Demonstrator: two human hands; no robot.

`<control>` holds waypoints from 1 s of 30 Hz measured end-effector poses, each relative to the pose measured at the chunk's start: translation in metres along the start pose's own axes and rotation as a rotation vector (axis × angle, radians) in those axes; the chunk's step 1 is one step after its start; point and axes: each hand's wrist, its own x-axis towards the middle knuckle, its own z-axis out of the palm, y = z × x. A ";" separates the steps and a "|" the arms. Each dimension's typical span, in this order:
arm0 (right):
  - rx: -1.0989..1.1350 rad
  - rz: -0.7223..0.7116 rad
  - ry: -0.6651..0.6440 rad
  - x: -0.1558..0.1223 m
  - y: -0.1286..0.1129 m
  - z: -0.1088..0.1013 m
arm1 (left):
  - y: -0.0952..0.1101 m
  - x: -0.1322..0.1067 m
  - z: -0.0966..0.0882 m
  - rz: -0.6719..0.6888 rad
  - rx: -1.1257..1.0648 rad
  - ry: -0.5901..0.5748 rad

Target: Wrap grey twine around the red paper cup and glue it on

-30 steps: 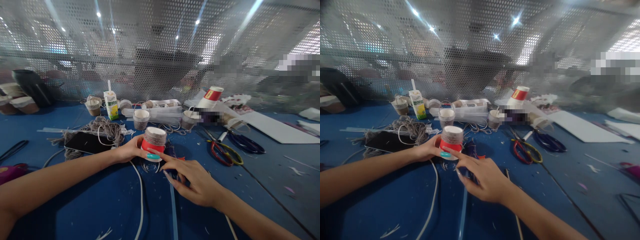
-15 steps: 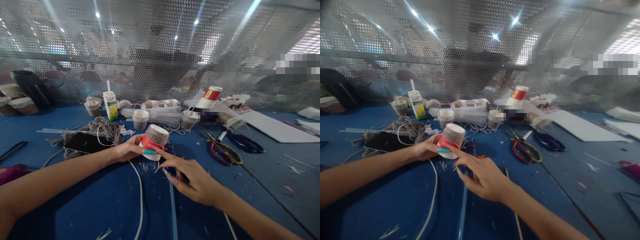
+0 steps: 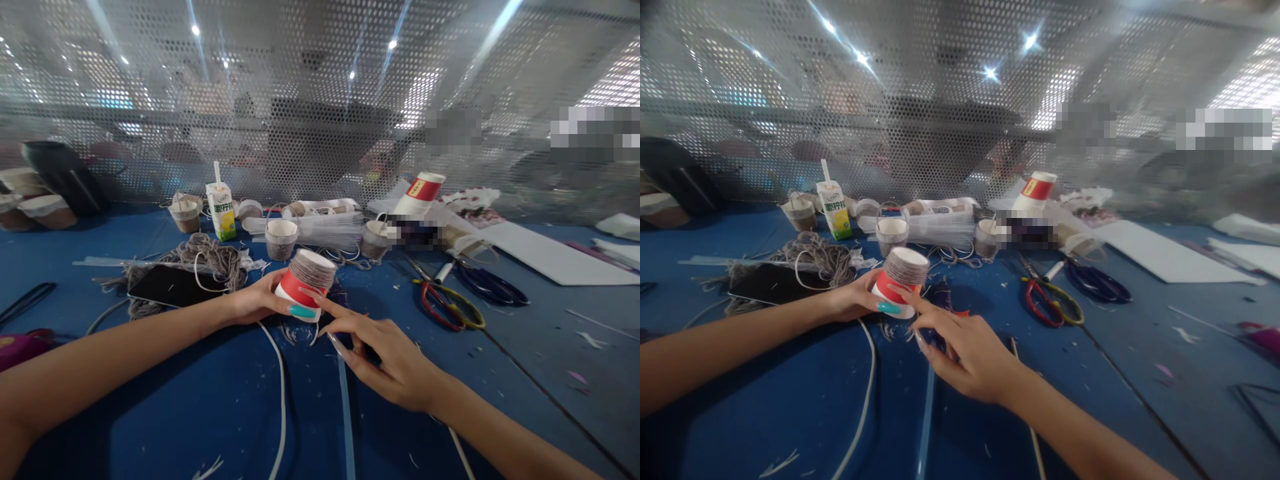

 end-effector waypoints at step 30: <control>-0.325 -0.018 0.367 0.001 0.014 -0.023 | 0.000 -0.001 -0.006 -0.037 -0.061 -0.057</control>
